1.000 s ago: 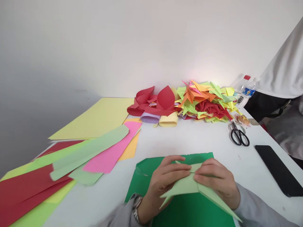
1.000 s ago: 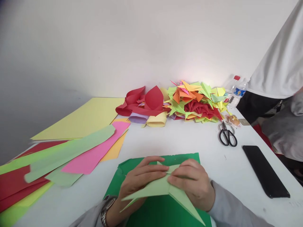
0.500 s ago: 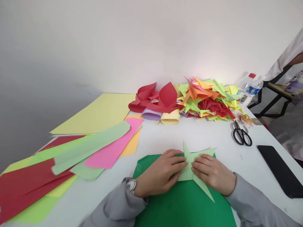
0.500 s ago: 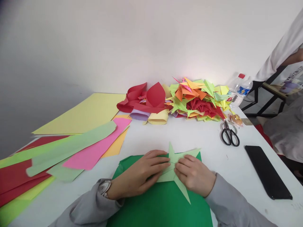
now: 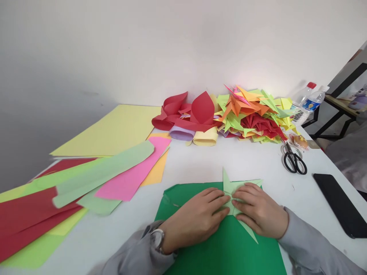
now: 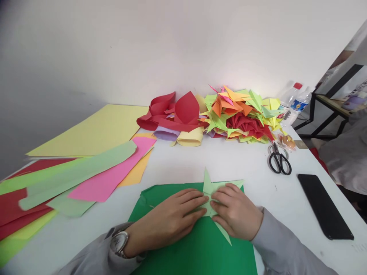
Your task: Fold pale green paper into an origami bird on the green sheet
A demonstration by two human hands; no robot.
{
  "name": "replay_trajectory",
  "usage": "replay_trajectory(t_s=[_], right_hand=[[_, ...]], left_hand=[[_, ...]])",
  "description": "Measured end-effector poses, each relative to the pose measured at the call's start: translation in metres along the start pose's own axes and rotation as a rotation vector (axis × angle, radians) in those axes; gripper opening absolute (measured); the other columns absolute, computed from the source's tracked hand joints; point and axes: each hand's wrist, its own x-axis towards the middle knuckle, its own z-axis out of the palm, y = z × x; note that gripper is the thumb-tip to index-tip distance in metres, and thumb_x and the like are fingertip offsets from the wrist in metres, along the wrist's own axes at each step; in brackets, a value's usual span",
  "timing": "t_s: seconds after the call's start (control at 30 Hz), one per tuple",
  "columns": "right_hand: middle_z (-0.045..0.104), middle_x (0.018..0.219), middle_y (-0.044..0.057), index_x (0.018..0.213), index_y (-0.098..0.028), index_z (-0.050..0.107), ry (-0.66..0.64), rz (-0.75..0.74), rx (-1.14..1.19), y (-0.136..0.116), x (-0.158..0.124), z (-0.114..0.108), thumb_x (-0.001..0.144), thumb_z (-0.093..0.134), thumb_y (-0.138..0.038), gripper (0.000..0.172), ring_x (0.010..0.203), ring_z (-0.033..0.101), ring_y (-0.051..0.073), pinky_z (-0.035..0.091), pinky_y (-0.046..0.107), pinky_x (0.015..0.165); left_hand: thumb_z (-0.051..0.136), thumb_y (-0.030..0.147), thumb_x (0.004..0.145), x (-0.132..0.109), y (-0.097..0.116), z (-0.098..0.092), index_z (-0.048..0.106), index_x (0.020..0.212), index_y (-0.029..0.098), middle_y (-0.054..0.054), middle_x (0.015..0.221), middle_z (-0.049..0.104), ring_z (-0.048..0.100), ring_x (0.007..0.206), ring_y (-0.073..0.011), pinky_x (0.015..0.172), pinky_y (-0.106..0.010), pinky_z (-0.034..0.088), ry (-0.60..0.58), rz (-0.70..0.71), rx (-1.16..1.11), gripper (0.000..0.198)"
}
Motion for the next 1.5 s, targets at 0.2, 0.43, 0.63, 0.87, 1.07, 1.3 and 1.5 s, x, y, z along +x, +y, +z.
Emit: replay_trajectory(t_s=[0.2, 0.43, 0.63, 0.87, 1.07, 1.3, 1.5], right_hand=[[0.065, 0.108, 0.010, 0.100, -0.020, 0.068, 0.093, -0.073, -0.031, 0.002, 0.000, 0.001, 0.090, 0.059, -0.022, 0.014, 0.105, 0.055, 0.025, 0.047, 0.047, 0.088], [0.063, 0.116, 0.010, 0.099, -0.023, 0.070, 0.005, -0.054, -0.081, 0.000, -0.003, -0.003, 0.088, 0.062, -0.030, 0.015, 0.109, 0.054, 0.027, 0.043, 0.052, 0.094], [0.063, 0.116, 0.013, 0.099, -0.021, 0.070, 0.008, -0.028, -0.011, 0.001, -0.002, -0.002, 0.083, 0.065, -0.032, 0.020, 0.109, 0.054, 0.030, 0.044, 0.054, 0.092], [0.065, 0.113, 0.014, 0.095, -0.018, 0.069, 0.057, -0.008, 0.059, 0.003, -0.002, -0.002, 0.080, 0.061, -0.019, 0.017, 0.112, 0.055, 0.030, 0.049, 0.050, 0.089], [0.067, 0.109, 0.012, 0.094, -0.018, 0.069, 0.096, -0.006, 0.097, 0.004, 0.000, -0.001, 0.079, 0.057, -0.014, 0.020, 0.112, 0.056, 0.029, 0.050, 0.048, 0.089], [0.068, 0.109, 0.012, 0.093, -0.019, 0.069, 0.105, 0.006, 0.109, 0.005, 0.001, -0.001, 0.080, 0.056, -0.014, 0.019, 0.111, 0.057, 0.028, 0.052, 0.047, 0.088], [0.068, 0.109, 0.012, 0.095, -0.019, 0.068, 0.119, 0.010, 0.124, 0.006, -0.001, -0.001, 0.078, 0.056, -0.014, 0.021, 0.112, 0.056, 0.027, 0.051, 0.047, 0.090]], left_hand=[[0.046, 0.011, 0.091, 0.002, -0.001, -0.002, 0.065, 0.095, 0.015, -0.010, 0.108, 0.069, 0.061, 0.095, -0.0229, 0.084, -0.041, 0.053, -0.010, -0.009, 0.000, 0.020], [0.047, 0.013, 0.093, -0.002, -0.001, 0.000, 0.066, 0.093, 0.013, -0.010, 0.108, 0.070, 0.061, 0.097, -0.0242, 0.086, -0.042, 0.050, 0.029, 0.009, 0.035, 0.020], [0.046, 0.013, 0.095, -0.002, -0.004, 0.005, 0.065, 0.092, 0.015, -0.005, 0.106, 0.072, 0.061, 0.096, -0.0215, 0.082, -0.036, 0.050, 0.060, -0.103, -0.118, 0.019], [0.046, 0.025, 0.098, 0.000, -0.006, 0.014, 0.065, 0.091, 0.015, -0.005, 0.088, 0.072, 0.063, 0.083, -0.0178, 0.077, -0.033, 0.050, 0.176, -0.213, -0.176, 0.022], [0.052, 0.030, 0.095, -0.001, -0.010, 0.012, 0.063, 0.091, 0.015, -0.007, 0.096, 0.072, 0.063, 0.091, -0.0198, 0.083, -0.035, 0.050, 0.191, -0.137, -0.211, 0.019], [0.051, 0.013, 0.088, -0.004, -0.013, -0.001, 0.063, 0.098, 0.016, -0.009, 0.103, 0.071, 0.060, 0.099, -0.0229, 0.088, -0.039, 0.050, 0.069, -0.081, -0.289, 0.016], [0.047, 0.016, 0.094, 0.001, -0.007, 0.003, 0.066, 0.090, 0.016, -0.006, 0.087, 0.073, 0.063, 0.085, -0.0186, 0.078, -0.032, 0.051, 0.162, -0.171, -0.425, 0.019]])
